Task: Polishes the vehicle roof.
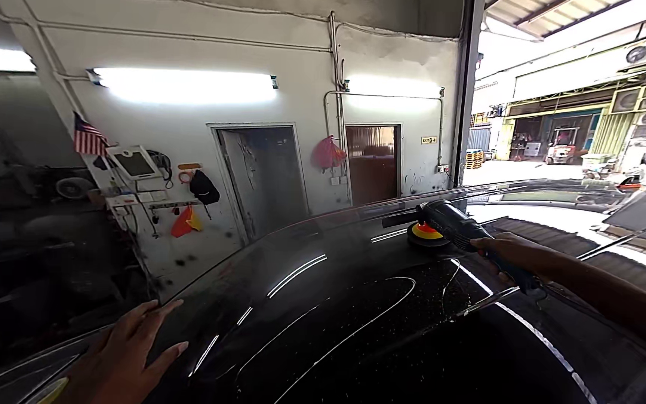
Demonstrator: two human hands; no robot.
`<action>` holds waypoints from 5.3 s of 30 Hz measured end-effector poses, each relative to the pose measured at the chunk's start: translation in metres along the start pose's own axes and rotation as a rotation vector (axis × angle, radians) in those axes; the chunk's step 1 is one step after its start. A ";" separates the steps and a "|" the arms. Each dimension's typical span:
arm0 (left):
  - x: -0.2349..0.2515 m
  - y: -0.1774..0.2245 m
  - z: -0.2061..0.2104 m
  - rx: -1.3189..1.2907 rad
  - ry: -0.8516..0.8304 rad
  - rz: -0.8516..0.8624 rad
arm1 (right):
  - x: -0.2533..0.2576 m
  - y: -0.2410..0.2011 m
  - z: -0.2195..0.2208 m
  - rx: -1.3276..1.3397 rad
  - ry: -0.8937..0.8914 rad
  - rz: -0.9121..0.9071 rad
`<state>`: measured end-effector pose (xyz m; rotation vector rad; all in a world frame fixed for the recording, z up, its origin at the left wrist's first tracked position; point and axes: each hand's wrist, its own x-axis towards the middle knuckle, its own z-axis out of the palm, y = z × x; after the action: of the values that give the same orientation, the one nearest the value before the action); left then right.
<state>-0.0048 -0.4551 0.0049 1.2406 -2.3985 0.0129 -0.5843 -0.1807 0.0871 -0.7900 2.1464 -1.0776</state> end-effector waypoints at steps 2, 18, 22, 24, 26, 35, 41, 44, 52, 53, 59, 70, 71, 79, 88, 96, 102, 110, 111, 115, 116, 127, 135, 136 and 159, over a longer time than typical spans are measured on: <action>0.013 0.005 0.009 0.014 0.119 0.041 | -0.003 -0.005 0.010 -0.018 -0.028 -0.001; 0.136 0.085 0.004 0.172 -0.097 0.220 | -0.035 -0.083 0.177 -0.193 -0.367 -0.184; 0.126 0.068 0.024 0.199 -0.216 0.082 | -0.032 -0.103 0.239 -0.258 -0.459 -0.240; 0.113 0.078 0.015 0.247 -0.364 -0.057 | -0.033 -0.113 0.268 -0.296 -0.488 -0.261; 0.106 0.061 0.024 0.232 -0.343 -0.163 | -0.038 -0.124 0.295 -0.346 -0.522 -0.270; 0.049 -0.041 0.081 0.118 -0.066 -0.375 | -0.074 -0.133 0.353 -0.537 -0.648 -0.392; 0.051 -0.002 0.071 0.230 -0.151 -0.378 | -0.080 -0.125 0.315 -0.541 -0.627 -0.346; 0.078 0.035 0.070 0.288 -0.164 -0.274 | -0.072 -0.117 0.278 -0.460 -0.574 -0.282; 0.168 0.183 0.073 0.255 -0.207 -0.049 | -0.036 -0.061 0.156 -0.195 -0.429 -0.201; 0.176 0.202 0.076 0.241 -0.209 -0.015 | -0.032 -0.053 0.142 -0.169 -0.402 -0.193; 0.220 0.312 0.107 0.215 -0.183 0.169 | -0.020 -0.005 0.062 -0.061 -0.251 -0.159; 0.244 0.467 0.131 0.253 -0.215 0.368 | -0.029 0.059 -0.024 0.113 -0.051 -0.023; 0.244 0.473 0.132 0.251 -0.217 0.379 | -0.031 0.062 -0.029 0.111 -0.048 -0.026; 0.242 0.506 0.141 0.210 -0.218 0.472 | -0.038 0.081 -0.063 0.091 -0.029 0.000; 0.226 0.522 0.130 0.219 -0.251 0.478 | -0.066 0.072 -0.066 0.095 0.041 0.095; 0.223 0.495 0.128 0.229 -0.258 0.470 | -0.061 0.074 -0.059 0.030 -0.021 0.015; 0.215 0.467 0.118 0.219 -0.284 0.436 | -0.063 0.062 -0.045 0.004 -0.063 0.012; 0.205 0.426 0.107 0.220 -0.309 0.392 | -0.065 0.051 -0.020 -0.010 -0.141 -0.028; 0.205 0.419 0.108 0.218 -0.301 0.385 | -0.064 0.049 -0.015 -0.008 -0.148 -0.028; 0.202 0.390 0.103 0.221 -0.297 0.348 | -0.059 0.038 0.005 -0.007 -0.180 -0.031; 0.201 0.382 0.102 0.222 -0.297 0.337 | -0.057 0.035 0.010 -0.011 -0.190 -0.033; 0.184 0.300 0.081 0.218 -0.310 0.236 | -0.050 -0.001 0.066 -0.077 -0.305 -0.097; 0.166 0.236 0.067 0.189 -0.351 0.104 | -0.056 -0.026 0.111 -0.156 -0.376 -0.149; 0.163 0.229 0.065 0.175 -0.352 0.092 | -0.058 -0.030 0.115 -0.169 -0.382 -0.157; 0.078 0.110 0.034 0.167 -0.342 -0.132 | -0.095 -0.076 0.209 -0.354 -0.547 -0.226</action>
<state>-0.1423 -0.4562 0.0247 1.5873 -2.6405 -0.0437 -0.3530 -0.2489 0.0720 -1.3409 1.8139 -0.4937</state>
